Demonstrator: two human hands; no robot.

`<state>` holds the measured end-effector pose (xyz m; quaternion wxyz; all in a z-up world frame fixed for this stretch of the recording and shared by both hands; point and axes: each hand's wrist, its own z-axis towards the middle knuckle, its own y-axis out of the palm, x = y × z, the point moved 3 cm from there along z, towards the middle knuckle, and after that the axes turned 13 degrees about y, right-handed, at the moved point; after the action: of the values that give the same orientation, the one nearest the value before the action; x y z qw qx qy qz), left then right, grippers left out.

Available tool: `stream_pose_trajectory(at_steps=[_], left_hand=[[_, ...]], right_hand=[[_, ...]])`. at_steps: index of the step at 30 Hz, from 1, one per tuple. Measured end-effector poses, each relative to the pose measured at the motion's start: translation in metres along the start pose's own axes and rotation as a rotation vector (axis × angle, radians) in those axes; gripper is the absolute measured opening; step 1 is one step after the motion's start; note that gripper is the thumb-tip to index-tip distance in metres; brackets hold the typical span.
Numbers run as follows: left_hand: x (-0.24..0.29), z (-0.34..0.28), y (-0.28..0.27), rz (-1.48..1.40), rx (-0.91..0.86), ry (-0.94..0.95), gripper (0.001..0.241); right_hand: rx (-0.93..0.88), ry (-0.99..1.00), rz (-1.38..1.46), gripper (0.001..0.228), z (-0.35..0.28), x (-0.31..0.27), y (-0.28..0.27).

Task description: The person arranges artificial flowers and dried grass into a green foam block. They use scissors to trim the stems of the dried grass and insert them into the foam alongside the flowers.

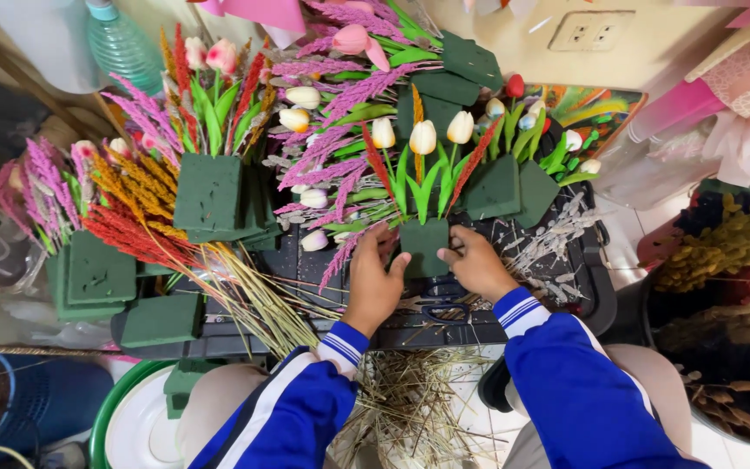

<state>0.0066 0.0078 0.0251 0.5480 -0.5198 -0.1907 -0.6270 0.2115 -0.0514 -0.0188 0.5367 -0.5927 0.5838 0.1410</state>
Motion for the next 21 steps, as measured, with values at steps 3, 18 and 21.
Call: stream_pose_trajectory(at_steps=[3, 18, 21], left_hand=[[0.009, -0.007, -0.011, 0.046, 0.008, 0.051, 0.048], [0.042, -0.016, -0.075, -0.022, 0.1, -0.044, 0.032], [0.029, -0.011, -0.082, -0.027, 0.138, -0.092, 0.027]], right_hand=[[0.018, 0.019, -0.041, 0.032, -0.002, -0.007, 0.002], [0.13, 0.113, -0.244, 0.044, -0.028, -0.029, -0.008], [0.143, 0.104, -0.253, 0.042, -0.032, -0.03, -0.01]])
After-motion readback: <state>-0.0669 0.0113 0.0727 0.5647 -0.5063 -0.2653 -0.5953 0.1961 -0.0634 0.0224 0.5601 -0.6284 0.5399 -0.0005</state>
